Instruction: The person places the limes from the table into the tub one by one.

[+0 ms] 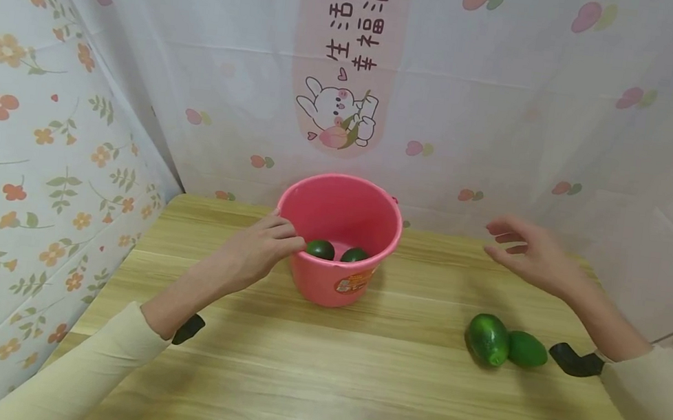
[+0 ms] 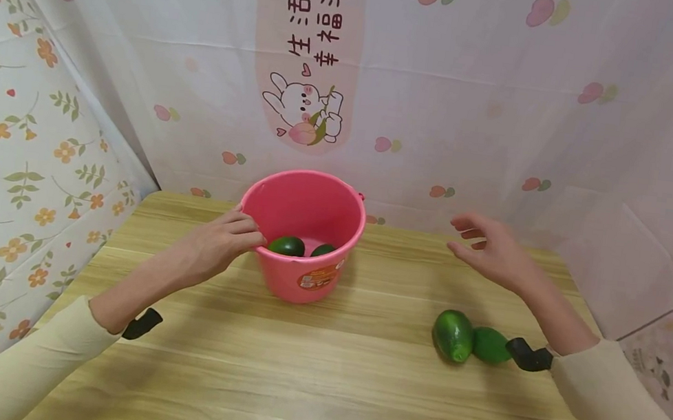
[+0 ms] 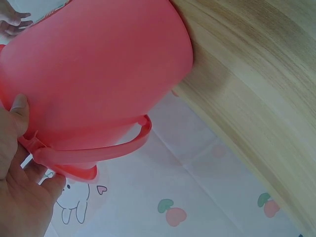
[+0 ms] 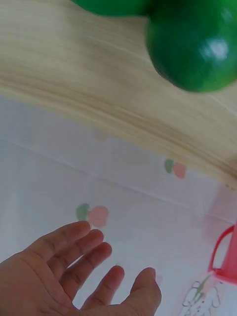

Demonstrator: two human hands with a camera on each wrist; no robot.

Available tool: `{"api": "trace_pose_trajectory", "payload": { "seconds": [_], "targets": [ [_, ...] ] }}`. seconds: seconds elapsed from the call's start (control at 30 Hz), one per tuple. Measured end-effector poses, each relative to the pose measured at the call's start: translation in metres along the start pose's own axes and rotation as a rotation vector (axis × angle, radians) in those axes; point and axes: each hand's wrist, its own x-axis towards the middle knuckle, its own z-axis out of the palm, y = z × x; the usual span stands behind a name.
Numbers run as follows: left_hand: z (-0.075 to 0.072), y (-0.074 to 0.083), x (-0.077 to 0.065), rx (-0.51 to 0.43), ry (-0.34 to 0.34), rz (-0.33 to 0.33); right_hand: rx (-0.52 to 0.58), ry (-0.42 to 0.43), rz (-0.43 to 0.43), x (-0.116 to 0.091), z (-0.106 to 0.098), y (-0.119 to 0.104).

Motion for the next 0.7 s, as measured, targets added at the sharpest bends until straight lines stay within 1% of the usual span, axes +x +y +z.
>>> {"api": "trace_pose_trajectory", "payload": {
  "seconds": [0.07, 0.13, 0.3, 0.5, 0.7],
  "targets": [
    [0.0, 0.0, 0.001, 0.003, 0.005, 0.006, 0.006, -0.004, 0.04, -0.006, -0.002, 0.004],
    [0.0, 0.0, 0.001, 0.003, 0.006, 0.006, 0.011, -0.007, 0.053, -0.013, -0.005, 0.009],
    [-0.001, 0.0, 0.0, 0.005, -0.003, -0.001, -0.002, 0.0, 0.03, -0.028, -0.008, 0.021],
    [0.0, 0.001, -0.001, 0.005, 0.017, 0.014, 0.003, -0.007, 0.076, -0.041, -0.01, 0.029],
    [0.001, 0.0, -0.001, 0.006, 0.032, 0.025, -0.022, 0.007, 0.071, -0.051, -0.011, 0.035]
  ]
}}
